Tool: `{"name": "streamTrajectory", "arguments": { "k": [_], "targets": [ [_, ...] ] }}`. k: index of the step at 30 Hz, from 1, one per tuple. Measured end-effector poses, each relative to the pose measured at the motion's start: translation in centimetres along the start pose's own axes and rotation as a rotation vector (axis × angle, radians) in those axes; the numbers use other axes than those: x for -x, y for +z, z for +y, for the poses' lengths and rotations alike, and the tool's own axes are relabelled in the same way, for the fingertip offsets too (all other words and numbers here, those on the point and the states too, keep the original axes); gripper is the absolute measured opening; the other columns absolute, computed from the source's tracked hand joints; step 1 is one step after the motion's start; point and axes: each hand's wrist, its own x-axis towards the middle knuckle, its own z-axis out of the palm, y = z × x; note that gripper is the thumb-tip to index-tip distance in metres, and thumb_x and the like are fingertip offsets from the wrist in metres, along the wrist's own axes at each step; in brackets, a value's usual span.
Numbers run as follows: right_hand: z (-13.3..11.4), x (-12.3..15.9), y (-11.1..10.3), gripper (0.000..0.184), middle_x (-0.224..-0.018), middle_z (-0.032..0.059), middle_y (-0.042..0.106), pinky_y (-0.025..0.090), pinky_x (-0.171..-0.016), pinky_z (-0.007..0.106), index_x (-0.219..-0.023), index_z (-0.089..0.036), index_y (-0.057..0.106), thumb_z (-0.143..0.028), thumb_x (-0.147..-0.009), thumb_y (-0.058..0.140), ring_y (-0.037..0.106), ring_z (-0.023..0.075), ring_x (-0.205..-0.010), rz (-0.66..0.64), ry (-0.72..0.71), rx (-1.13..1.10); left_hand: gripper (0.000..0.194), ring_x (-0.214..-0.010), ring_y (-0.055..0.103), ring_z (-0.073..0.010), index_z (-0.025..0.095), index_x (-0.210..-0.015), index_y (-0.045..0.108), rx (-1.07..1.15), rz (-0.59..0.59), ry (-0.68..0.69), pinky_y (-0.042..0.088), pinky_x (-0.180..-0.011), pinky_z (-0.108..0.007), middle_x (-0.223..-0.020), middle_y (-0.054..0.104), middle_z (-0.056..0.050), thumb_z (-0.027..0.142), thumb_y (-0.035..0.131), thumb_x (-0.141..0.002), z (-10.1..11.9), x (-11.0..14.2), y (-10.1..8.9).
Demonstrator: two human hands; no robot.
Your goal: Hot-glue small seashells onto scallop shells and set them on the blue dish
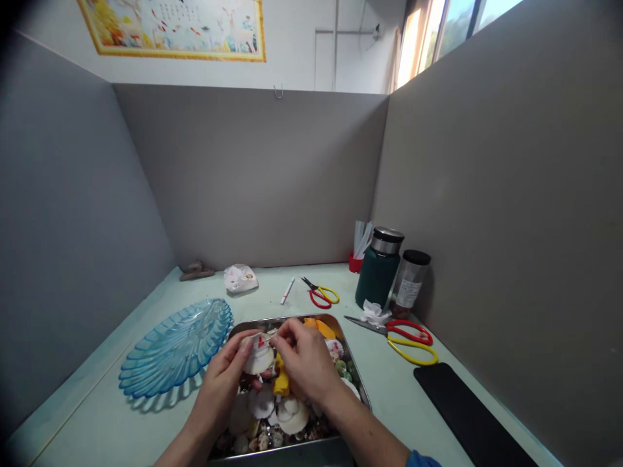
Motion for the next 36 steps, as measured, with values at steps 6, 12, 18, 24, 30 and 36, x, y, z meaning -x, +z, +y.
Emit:
{"name": "streamTrajectory", "arguments": {
  "k": [6, 12, 18, 24, 30, 36],
  "targets": [
    [0.9, -0.3, 0.2, 0.016, -0.062, -0.0020, 0.053, 0.034, -0.055, 0.022, -0.069, -0.017, 0.054, -0.028, -0.081, 0.054, 0.049, 0.0118, -0.058, -0.019, 0.054, -0.115, 0.046, -0.054, 0.064, -0.0166, 0.015, -0.108, 0.059, 0.159, 0.063, -0.021, 0.047, -0.041, -0.022, -0.087, 0.069, -0.006, 0.048, 0.063, -0.076, 0.2, -0.1, 0.0],
    [1.0, -0.5, 0.7, 0.023, -0.052, -0.0068, 0.044, 0.026, -0.041, 0.020, -0.071, -0.018, 0.050, -0.039, -0.077, 0.056, 0.035, 0.0070, -0.042, -0.063, 0.221, -0.493, 0.048, -0.062, 0.066, -0.0187, 0.014, -0.113, 0.058, 0.130, -0.009, -0.045, 0.049, -0.043, -0.024, -0.089, 0.067, -0.007, 0.049, 0.058, -0.079, 0.0, -0.2, 0.1],
    [0.3, -0.3, 1.4, 0.025, -0.048, -0.0073, 0.044, 0.024, -0.039, 0.019, -0.068, -0.018, 0.048, -0.040, -0.074, 0.059, 0.035, 0.0060, -0.039, -0.064, 0.292, -0.583, 0.050, -0.056, 0.060, -0.0151, 0.013, -0.111, 0.058, 0.052, -0.068, -0.002, 0.048, -0.042, -0.023, -0.077, 0.067, -0.004, 0.046, 0.066, -0.074, 0.2, -0.1, 0.2],
    [0.4, -0.1, 1.5, 0.023, -0.048, -0.0076, 0.044, 0.023, -0.039, 0.018, -0.068, -0.017, 0.049, -0.037, -0.074, 0.060, 0.037, 0.0054, -0.040, -0.044, 0.299, -0.614, 0.043, -0.054, 0.057, -0.0137, 0.016, -0.103, 0.057, 0.034, -0.049, -0.001, 0.048, -0.041, -0.022, -0.072, 0.064, -0.001, 0.047, 0.065, -0.074, 0.3, 0.0, 0.2],
    [-0.4, 0.0, 1.4, 0.025, -0.049, -0.0078, 0.046, 0.025, -0.039, 0.017, -0.067, -0.018, 0.049, -0.038, -0.071, 0.063, 0.040, 0.0056, -0.039, -0.068, 0.332, -0.679, 0.041, -0.054, 0.061, -0.0164, 0.019, -0.100, 0.052, 0.070, -0.092, -0.032, 0.049, -0.040, -0.023, -0.069, 0.064, -0.001, 0.050, 0.063, -0.075, 0.5, 0.2, 0.4],
    [-0.8, 0.1, 1.3, 0.023, -0.047, -0.0072, 0.047, 0.023, -0.038, 0.018, -0.067, -0.018, 0.048, -0.036, -0.072, 0.061, 0.037, 0.0055, -0.038, -0.077, 0.313, -0.677, 0.035, -0.054, 0.065, -0.0175, 0.021, -0.100, 0.048, 0.058, -0.117, -0.007, 0.047, -0.039, -0.022, -0.069, 0.066, 0.000, 0.047, 0.059, -0.079, 0.0, 0.1, 0.2]
  ]
}}
